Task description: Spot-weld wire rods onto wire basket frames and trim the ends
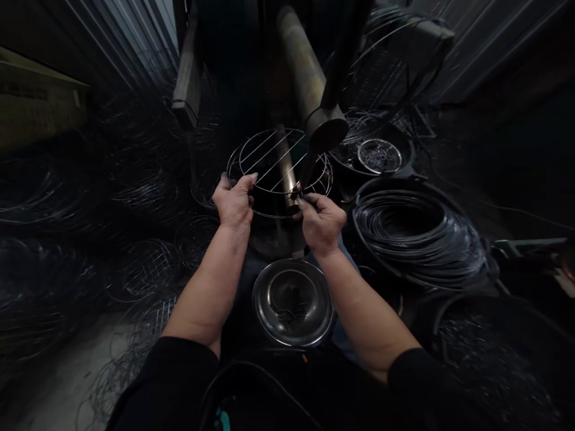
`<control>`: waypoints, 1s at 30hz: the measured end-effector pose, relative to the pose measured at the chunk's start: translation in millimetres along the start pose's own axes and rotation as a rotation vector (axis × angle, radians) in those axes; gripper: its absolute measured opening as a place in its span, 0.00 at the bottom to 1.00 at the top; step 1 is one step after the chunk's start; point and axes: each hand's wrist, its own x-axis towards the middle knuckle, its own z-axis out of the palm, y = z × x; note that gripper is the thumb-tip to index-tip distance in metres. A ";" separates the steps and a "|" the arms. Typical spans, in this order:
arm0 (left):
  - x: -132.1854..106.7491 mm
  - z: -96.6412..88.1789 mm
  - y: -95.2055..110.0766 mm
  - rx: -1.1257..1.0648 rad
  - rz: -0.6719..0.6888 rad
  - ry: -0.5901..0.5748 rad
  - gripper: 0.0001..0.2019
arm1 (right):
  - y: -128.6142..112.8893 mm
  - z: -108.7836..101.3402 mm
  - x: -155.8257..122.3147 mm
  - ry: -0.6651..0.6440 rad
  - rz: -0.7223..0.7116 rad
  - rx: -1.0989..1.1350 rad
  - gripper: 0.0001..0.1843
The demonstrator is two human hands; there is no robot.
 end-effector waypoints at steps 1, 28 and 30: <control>0.3 0.5 0.3 -0.003 -0.002 0.002 0.30 | 0.1 0.0 0.2 0.004 0.002 -0.003 0.07; 2.1 -3.4 -6.3 -0.050 -0.038 0.012 0.30 | -0.3 2.9 -3.0 0.056 -0.002 0.084 0.07; 2.9 -2.7 -7.1 -0.040 -0.042 0.009 0.30 | -0.7 2.5 -1.9 0.056 0.006 0.062 0.07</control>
